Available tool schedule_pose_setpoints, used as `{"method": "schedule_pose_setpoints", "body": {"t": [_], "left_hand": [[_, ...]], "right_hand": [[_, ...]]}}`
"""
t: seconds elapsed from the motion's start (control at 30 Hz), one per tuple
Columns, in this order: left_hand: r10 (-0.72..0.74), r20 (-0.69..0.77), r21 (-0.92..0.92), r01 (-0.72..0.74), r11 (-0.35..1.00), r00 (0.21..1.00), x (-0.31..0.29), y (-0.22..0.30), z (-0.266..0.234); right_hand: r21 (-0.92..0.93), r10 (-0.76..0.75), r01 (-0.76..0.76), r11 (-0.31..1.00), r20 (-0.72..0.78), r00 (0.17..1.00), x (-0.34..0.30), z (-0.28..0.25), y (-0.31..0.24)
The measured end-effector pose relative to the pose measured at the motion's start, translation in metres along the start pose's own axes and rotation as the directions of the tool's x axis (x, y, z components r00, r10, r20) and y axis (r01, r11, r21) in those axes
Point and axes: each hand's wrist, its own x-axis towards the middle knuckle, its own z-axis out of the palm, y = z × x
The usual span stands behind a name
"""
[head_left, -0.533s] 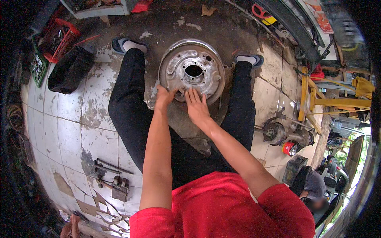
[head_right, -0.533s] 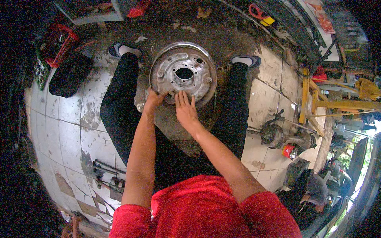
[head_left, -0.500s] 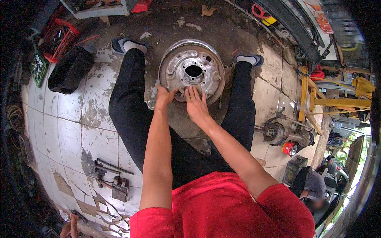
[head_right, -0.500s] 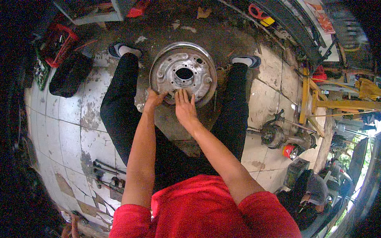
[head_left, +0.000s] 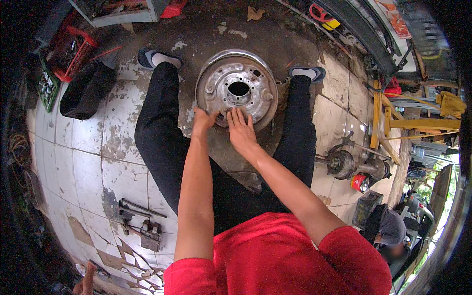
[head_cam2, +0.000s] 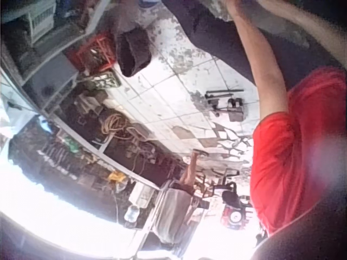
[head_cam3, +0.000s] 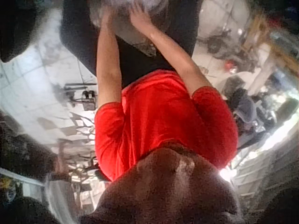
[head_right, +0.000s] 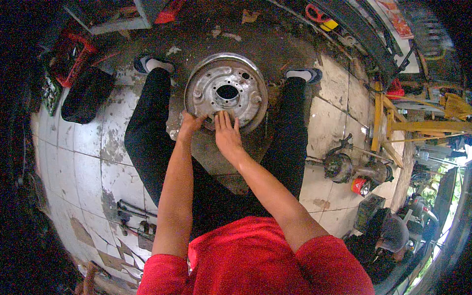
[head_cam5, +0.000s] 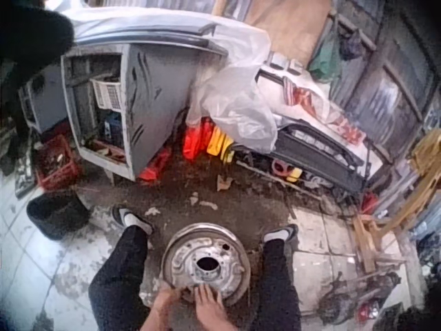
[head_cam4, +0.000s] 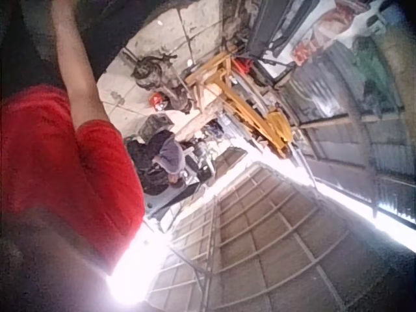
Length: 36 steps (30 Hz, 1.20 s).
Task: The person sits on the floor and scrubs a metal brake drum with a wire brush, then wipes it with a cloth. The person rotates the drum to clean different areas and continues scrubbing and wiping until the end of the clip.
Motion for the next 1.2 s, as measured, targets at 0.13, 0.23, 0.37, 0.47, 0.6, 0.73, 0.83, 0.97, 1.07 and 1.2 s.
{"method": "schedule_pose_setpoints", "body": {"t": [0.13, 0.23, 0.37, 0.47, 0.6, 0.73, 0.83, 0.97, 1.07, 1.2], "left_hand": [[0.048, -0.008, 0.015, -0.048, 0.999, 0.999, 0.003, -0.006, 0.001], [0.03, -0.011, -0.051, -0.031, 0.998, 0.999, 0.0, -0.006, 0.003], [0.045, -0.004, -0.103, -0.045, 0.994, 0.999, -0.002, -0.008, 0.001], [0.088, -0.022, -0.043, -0.089, 0.995, 0.996, -0.001, -0.008, 0.003], [0.059, 0.02, -0.043, -0.058, 0.997, 0.998, 0.009, -0.012, 0.006], [0.013, 0.043, -0.087, -0.009, 0.996, 0.999, 0.019, -0.015, 0.015], [0.019, 0.006, -0.196, -0.017, 0.981, 1.0, 0.032, -0.046, 0.022], [0.025, 0.022, -0.112, -0.023, 0.993, 0.999, 0.005, -0.002, 0.013], [0.022, 0.005, -0.068, -0.022, 0.997, 1.0, -0.006, 0.003, 0.003], [-0.001, 0.029, -0.071, 0.003, 0.997, 1.0, -0.001, -0.002, -0.001]], "right_hand": [[-0.022, 0.003, 0.0, 1.0, 0.116, 0.993, -0.015, -0.005, -0.01], [-0.02, -0.087, 0.091, 0.996, 0.145, 0.986, -0.025, -0.011, 0.001], [0.101, 0.044, -0.059, 0.993, 0.137, 0.99, -0.003, -0.017, -0.002], [0.132, 0.137, -0.161, 0.978, 0.171, 0.976, 0.013, -0.02, -0.008], [-0.013, 0.08, -0.078, 0.997, 0.136, 0.988, 0.008, -0.017, -0.008], [0.081, 0.071, -0.083, 0.993, 0.138, 0.988, 0.006, -0.019, 0.003], [0.036, 0.044, -0.045, 0.998, 0.023, 0.999, 0.005, -0.022, -0.01], [-0.007, 0.113, -0.113, 0.994, 0.035, 0.993, 0.007, -0.016, -0.002], [0.009, 0.084, -0.084, 0.996, 0.026, 0.996, 0.004, -0.014, -0.002], [0.036, 0.04, -0.042, 0.998, 0.069, 0.997, 0.001, -0.018, -0.004]]}}
